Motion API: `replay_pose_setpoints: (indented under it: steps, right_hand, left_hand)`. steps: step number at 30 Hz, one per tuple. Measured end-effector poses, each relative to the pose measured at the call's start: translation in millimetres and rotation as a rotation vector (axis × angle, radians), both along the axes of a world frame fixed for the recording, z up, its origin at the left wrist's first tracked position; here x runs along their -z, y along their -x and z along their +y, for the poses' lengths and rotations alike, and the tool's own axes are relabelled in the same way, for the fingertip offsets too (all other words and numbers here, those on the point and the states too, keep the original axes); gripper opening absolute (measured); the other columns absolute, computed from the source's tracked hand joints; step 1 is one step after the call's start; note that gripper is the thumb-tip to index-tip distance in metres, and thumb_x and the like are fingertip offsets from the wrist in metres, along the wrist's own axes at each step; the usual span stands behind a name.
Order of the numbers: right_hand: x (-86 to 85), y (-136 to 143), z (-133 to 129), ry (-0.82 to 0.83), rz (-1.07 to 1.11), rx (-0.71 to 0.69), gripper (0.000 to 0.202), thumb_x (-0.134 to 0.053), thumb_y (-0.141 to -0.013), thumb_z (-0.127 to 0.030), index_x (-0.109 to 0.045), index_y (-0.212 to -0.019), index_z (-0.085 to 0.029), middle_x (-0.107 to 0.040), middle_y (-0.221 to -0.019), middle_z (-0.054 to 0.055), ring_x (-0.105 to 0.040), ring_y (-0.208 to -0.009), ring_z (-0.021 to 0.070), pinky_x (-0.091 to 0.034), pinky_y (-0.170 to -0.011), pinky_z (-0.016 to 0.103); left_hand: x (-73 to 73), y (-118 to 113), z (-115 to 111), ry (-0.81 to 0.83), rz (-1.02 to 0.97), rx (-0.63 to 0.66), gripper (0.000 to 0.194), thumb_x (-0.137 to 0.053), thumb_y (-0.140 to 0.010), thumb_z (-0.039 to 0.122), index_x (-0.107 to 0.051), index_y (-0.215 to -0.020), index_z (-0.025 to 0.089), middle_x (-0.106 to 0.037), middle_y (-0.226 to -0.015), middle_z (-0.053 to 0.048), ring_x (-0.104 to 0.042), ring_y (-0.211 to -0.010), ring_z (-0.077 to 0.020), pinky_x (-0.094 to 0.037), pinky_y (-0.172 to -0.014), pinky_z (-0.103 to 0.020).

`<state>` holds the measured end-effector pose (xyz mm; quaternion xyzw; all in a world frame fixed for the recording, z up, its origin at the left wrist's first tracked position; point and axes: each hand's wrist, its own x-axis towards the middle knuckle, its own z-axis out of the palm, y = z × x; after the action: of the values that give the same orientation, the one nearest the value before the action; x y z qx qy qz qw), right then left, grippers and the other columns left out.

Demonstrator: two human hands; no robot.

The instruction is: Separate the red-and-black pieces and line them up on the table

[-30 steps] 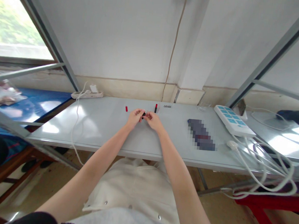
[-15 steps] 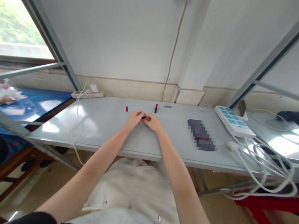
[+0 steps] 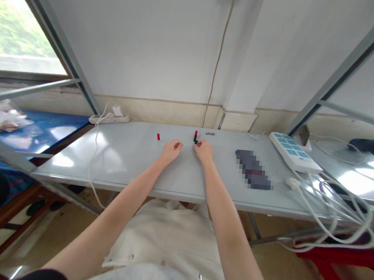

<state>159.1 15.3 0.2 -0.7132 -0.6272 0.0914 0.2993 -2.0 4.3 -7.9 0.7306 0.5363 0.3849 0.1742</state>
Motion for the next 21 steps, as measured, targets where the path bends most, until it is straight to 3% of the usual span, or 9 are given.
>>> replay_pose_setpoints:
  steps: [7, 21]
  right_hand:
    - [-4.9, 6, 14, 0.061, -0.1, 0.007, 0.016, -0.053, -0.073, -0.029, -0.062, -0.078, -0.017, -0.065, -0.082, 0.009, -0.059, -0.08, 0.0193, -0.042, -0.068, 0.027]
    - [5.0, 3, 14, -0.004, -0.032, 0.004, 0.018, -0.052, -0.075, -0.03, -0.061, -0.081, -0.016, -0.065, -0.082, 0.008, -0.058, -0.08, 0.0182, -0.042, -0.069, 0.028]
  left_hand:
    - [-1.9, -1, -1, 0.001, 0.05, 0.028, 0.022, -0.043, -0.082, 0.028, -0.062, -0.081, 0.017, -0.06, -0.068, -0.002, -0.051, -0.063, -0.0105, -0.036, -0.062, -0.022]
    - [-1.3, -3, -3, -0.019, 0.042, 0.074, 0.023, -0.042, -0.082, 0.029, -0.061, -0.081, 0.017, -0.058, -0.064, 0.0, -0.048, -0.059, -0.01, -0.035, -0.06, -0.022]
